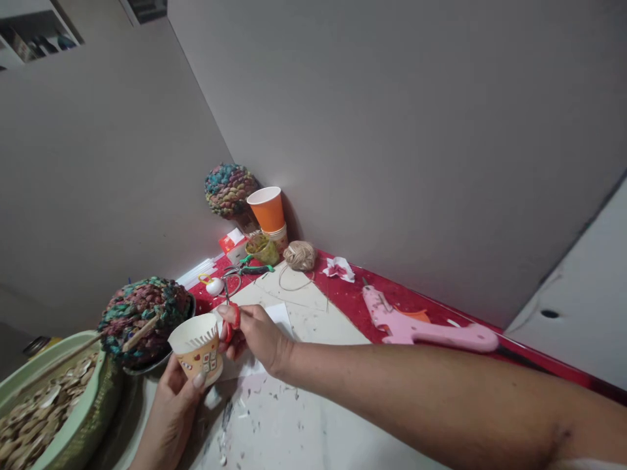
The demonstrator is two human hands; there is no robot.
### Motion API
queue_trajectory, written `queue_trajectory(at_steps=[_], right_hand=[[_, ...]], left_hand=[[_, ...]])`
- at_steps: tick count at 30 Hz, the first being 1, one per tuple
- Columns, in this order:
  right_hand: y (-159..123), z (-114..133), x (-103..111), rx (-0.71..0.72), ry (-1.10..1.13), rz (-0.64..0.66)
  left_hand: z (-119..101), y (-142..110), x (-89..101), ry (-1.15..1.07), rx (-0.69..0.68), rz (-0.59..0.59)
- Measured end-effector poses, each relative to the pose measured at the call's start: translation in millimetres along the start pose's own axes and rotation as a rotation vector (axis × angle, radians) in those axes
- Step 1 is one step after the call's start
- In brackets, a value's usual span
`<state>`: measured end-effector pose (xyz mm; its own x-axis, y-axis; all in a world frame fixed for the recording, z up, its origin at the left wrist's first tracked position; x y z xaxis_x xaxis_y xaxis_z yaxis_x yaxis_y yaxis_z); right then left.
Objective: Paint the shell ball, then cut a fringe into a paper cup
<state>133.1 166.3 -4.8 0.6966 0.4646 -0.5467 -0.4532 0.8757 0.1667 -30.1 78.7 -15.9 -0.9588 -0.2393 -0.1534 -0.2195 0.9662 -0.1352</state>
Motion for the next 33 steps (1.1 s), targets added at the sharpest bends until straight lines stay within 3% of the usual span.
queue_trajectory(at_steps=[8,17,26,33], right_hand=[[1.7,-2.5,3.4,0.006,-0.007,0.002],[1.2,-5.4,9.1,0.050,-0.033,-0.123],[-4.9,-11.1,7.5,0.010,-0.045,0.019],[-15.8,-15.9,7.0,-0.061,-0.110,0.150]], left_hand=[[-9.6,-0.1,3.3,-0.176,0.083,0.006],[-15.7,-2.1,0.8,-0.234,0.119,0.064],[-13.9,-3.5,1.0,-0.302,0.131,0.081],[-14.8,-8.7,-3.6,-0.434,0.244,0.024]])
Point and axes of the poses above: each hand's wrist, its own y-axis towards the middle knuckle, its own x-axis out of the back of the hand, z = x × y, the point moved 1 cm from there along y, towards the middle knuckle, and after that the axes turned 9 degrees about x, right-handed, at the moved point
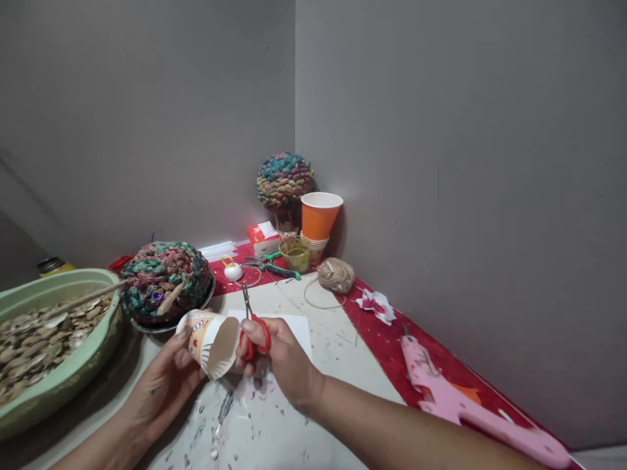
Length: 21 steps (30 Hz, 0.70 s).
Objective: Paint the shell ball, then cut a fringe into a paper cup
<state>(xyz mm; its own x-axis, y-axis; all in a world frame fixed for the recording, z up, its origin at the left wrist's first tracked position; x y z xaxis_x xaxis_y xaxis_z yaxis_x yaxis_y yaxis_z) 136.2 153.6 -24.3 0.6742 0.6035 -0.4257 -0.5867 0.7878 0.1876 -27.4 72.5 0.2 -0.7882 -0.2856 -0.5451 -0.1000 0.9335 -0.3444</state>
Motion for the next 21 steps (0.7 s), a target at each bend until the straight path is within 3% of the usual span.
queue_trajectory(at_steps=[8,11,18,21], right_hand=[[-7.0,20.0,-8.4,0.182,-0.018,-0.081],[-16.5,29.6,-14.6,0.134,-0.012,-0.058],[-55.5,26.6,-4.2,-0.126,-0.162,0.282],[-60.9,25.9,3.9,-0.155,-0.397,0.500]], left_hand=[[6.7,1.0,4.8,-0.052,0.003,0.055],[7.7,1.9,4.3,-0.071,0.020,0.062],[7.3,6.6,4.3,-0.125,0.044,0.015],[9.6,9.4,5.8,-0.131,0.053,0.041]])
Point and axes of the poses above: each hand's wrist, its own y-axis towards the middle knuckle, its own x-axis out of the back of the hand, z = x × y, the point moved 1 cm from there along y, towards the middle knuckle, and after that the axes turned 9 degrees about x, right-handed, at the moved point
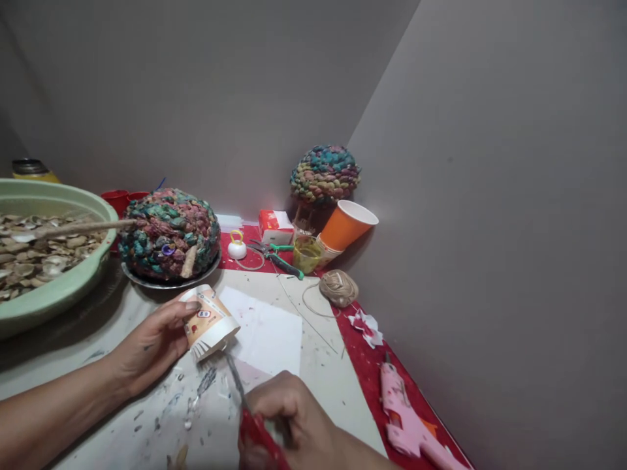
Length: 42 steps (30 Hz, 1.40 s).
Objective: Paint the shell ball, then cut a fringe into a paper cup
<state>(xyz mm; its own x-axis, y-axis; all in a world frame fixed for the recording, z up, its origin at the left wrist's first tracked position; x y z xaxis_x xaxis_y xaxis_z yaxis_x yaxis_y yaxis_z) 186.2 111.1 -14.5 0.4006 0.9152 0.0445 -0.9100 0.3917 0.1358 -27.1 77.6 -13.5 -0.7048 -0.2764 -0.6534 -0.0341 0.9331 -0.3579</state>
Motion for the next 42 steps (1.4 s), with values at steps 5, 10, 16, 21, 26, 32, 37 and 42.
queue_trajectory(at_steps=[5,10,16,21,26,32,37,42], right_hand=[[2.4,-0.6,6.8,-0.005,-0.254,0.099],[3.4,1.1,8.2,-0.064,-0.233,0.097],[-1.3,-4.6,9.5,-0.204,-0.121,0.056],[-2.8,-8.7,9.6,-0.195,-0.153,0.045],[-1.6,-7.8,9.0,-0.203,-0.179,0.068],[0.7,-8.3,11.2,-0.198,-0.168,0.061],[0.1,-9.4,10.8,-0.189,-0.143,0.054],[1.7,-6.8,9.5,-0.197,-0.125,0.052]], left_hand=[[-0.1,2.5,0.1,-0.039,-0.005,-0.007],[-0.2,2.3,-0.7,-0.054,-0.007,0.006],[1.1,1.3,-0.7,-0.075,-0.012,-0.001],[2.4,1.9,1.6,-0.064,-0.019,-0.002],[2.0,1.1,0.9,-0.069,-0.016,0.006],[1.3,0.2,0.1,-0.039,0.012,-0.008],[0.7,0.8,-0.4,-0.037,0.004,-0.008],[1.4,1.8,-0.5,-0.054,0.003,-0.008]])
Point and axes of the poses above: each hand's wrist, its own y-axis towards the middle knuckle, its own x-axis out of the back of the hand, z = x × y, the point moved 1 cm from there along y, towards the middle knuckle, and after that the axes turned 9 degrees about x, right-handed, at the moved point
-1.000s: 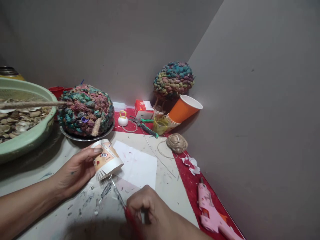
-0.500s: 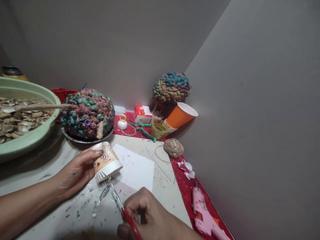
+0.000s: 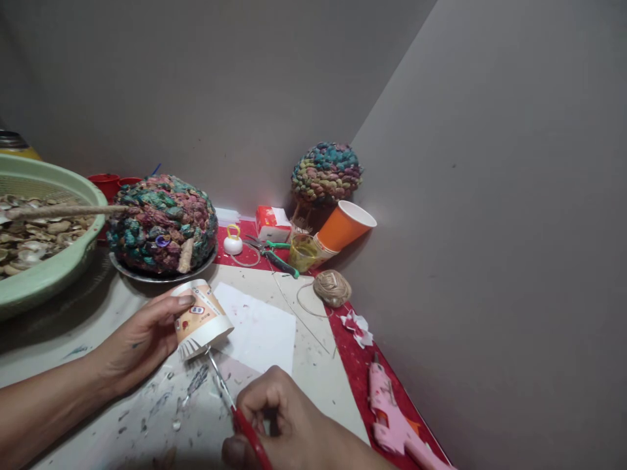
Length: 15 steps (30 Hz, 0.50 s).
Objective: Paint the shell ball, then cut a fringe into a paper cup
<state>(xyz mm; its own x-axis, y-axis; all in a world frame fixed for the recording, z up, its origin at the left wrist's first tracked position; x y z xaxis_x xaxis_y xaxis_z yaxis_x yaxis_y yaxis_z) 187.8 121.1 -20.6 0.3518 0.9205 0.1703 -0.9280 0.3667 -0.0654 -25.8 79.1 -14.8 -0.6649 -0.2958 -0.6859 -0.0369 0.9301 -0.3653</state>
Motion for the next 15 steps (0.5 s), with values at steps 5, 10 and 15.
queue_trajectory(at_steps=[5,10,15], right_hand=[[0.0,1.3,0.4,-0.002,0.020,0.007],[-0.9,1.4,-0.1,0.010,0.025,0.001],[-1.4,0.8,-0.4,-0.008,0.040,0.006]], left_hand=[[1.7,2.1,2.7,-0.003,-0.003,0.019],[1.2,0.4,3.7,0.005,-0.013,0.038],[0.7,0.2,3.4,0.030,-0.004,0.040]])
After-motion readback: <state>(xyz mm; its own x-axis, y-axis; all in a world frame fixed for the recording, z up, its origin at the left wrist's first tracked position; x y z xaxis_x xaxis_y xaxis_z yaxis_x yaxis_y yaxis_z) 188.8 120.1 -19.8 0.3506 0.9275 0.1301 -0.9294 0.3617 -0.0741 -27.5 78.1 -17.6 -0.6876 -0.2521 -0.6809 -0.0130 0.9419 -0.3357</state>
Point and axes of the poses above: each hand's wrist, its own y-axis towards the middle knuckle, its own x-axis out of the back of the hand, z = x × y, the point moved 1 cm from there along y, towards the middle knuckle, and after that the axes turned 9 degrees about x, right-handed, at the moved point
